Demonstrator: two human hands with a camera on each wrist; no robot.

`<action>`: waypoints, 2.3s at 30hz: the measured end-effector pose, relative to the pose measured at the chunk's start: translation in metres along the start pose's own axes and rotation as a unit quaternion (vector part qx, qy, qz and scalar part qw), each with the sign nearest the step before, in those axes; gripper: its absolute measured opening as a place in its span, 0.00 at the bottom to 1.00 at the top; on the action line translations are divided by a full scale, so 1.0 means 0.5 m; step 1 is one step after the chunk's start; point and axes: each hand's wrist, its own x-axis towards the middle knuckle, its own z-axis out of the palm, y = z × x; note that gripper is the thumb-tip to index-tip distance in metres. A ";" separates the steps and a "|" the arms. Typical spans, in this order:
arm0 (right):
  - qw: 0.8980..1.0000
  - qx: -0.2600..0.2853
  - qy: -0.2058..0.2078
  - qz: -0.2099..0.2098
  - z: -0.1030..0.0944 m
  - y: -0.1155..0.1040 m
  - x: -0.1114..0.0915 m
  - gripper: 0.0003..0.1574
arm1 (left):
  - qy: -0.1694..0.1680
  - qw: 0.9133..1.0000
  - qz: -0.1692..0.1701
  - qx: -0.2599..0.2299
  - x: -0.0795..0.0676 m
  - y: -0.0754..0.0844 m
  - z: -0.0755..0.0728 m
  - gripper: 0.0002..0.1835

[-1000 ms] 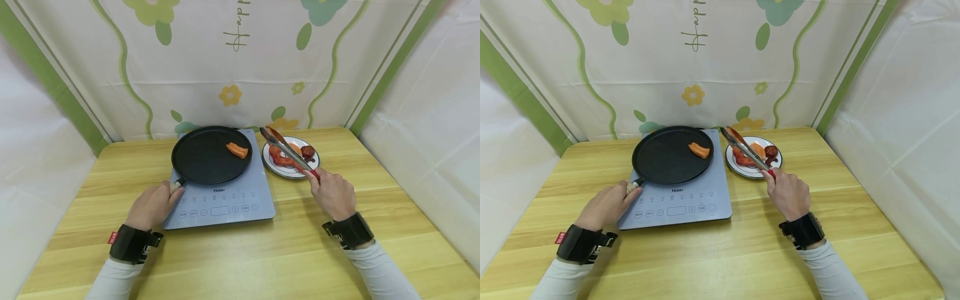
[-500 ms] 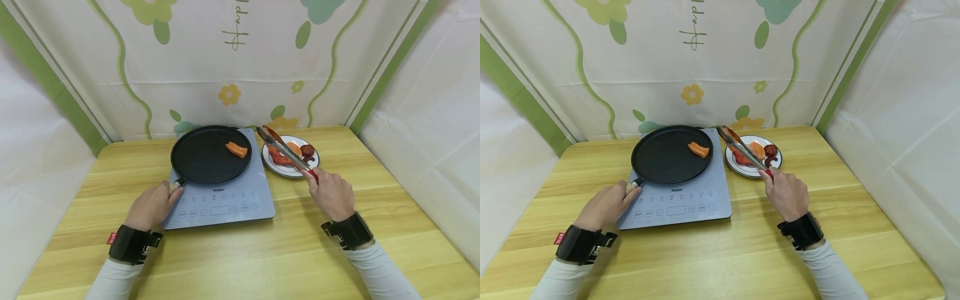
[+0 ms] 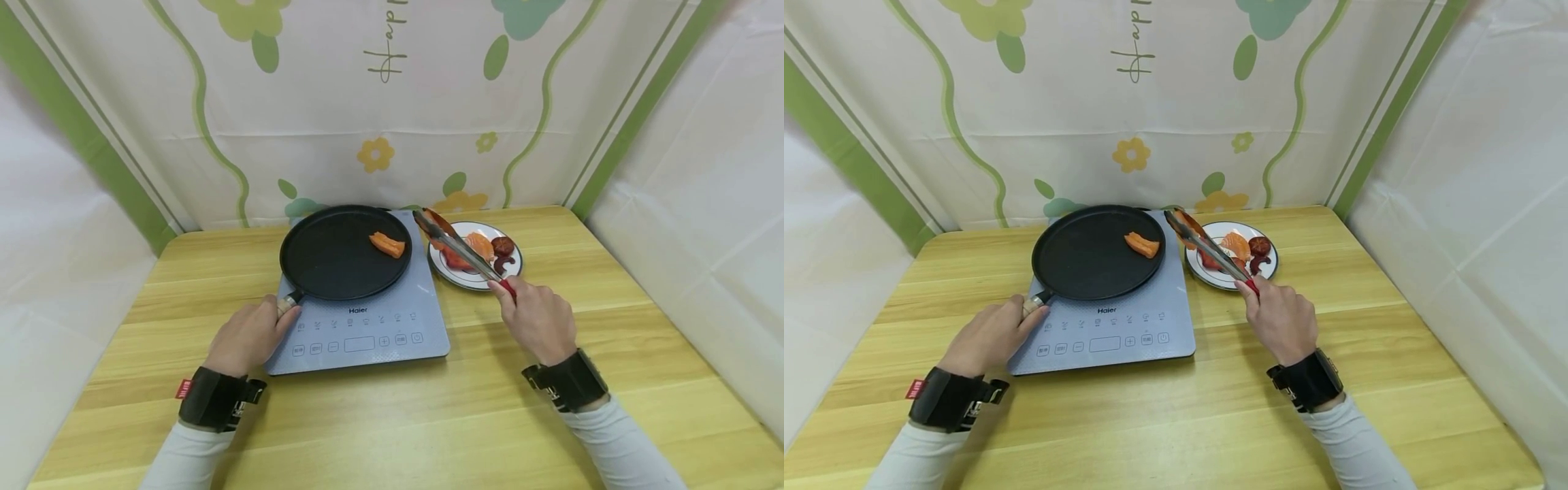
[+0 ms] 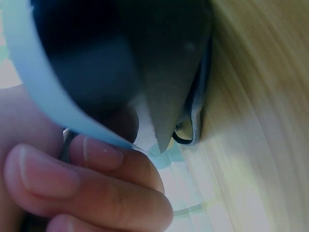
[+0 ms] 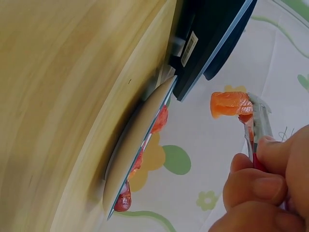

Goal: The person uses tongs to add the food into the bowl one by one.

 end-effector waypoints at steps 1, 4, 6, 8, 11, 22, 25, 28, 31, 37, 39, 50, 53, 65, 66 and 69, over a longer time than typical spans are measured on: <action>1.000 0.001 0.000 -0.001 0.000 -0.001 -0.001 0.24 | 0.000 1.000 -0.001 -0.001 0.000 0.000 0.000 0.24; 1.000 0.006 -0.003 -0.001 -0.002 -0.006 -0.002 0.24 | 0.001 1.000 -0.002 -0.001 0.000 0.001 0.000 0.24; 1.000 0.009 -0.006 -0.001 -0.004 -0.008 -0.003 0.24 | 0.001 1.000 -0.002 0.000 0.000 0.001 0.000 0.25; 1.000 0.011 -0.006 -0.002 -0.005 -0.012 -0.004 0.24 | 0.002 1.000 -0.002 0.002 0.000 0.000 0.000 0.24; 1.000 0.012 -0.006 -0.004 -0.007 -0.016 -0.006 0.23 | 0.003 1.000 -0.001 0.003 0.000 0.001 -0.001 0.24; 1.000 0.009 -0.006 -0.002 -0.004 -0.027 -0.006 0.23 | 0.008 1.000 0.002 0.005 -0.002 -0.001 0.000 0.24; 1.000 0.009 -0.003 -0.005 -0.004 -0.029 -0.005 0.23 | 0.008 1.000 0.002 0.004 -0.001 -0.001 0.001 0.25; 1.000 0.012 -0.002 -0.007 -0.004 -0.030 -0.004 0.23 | 0.007 1.000 0.000 0.003 -0.002 -0.001 0.000 0.25; 1.000 0.013 -0.002 -0.010 -0.004 -0.032 -0.004 0.23 | 0.008 1.000 -0.001 0.004 -0.002 -0.001 0.000 0.24; 1.000 0.021 0.001 -0.019 -0.006 -0.039 -0.005 0.24 | 0.009 1.000 0.001 0.004 -0.001 0.000 0.001 0.25; 0.999 0.025 -0.001 -0.020 -0.008 -0.043 -0.005 0.24 | 0.008 1.000 0.000 0.005 -0.001 0.000 0.001 0.25; 0.999 0.028 -0.006 -0.024 -0.009 -0.058 -0.006 0.23 | -0.001 1.000 -0.006 0.002 0.000 -0.001 0.002 0.24; 0.999 0.028 -0.007 -0.026 -0.008 -0.062 -0.005 0.22 | -0.002 1.000 -0.007 0.002 0.000 -0.002 0.003 0.24; 0.999 0.031 -0.024 -0.032 -0.009 -0.075 -0.007 0.24 | 0.000 1.000 -0.004 0.000 -0.001 -0.001 0.006 0.25; 0.999 0.032 -0.026 -0.033 -0.009 -0.076 -0.007 0.24 | 0.000 1.000 -0.004 0.000 -0.001 -0.001 0.006 0.25; 0.998 0.030 -0.025 -0.041 -0.011 -0.079 -0.009 0.25 | 0.001 1.000 -0.003 0.000 -0.001 0.000 0.006 0.25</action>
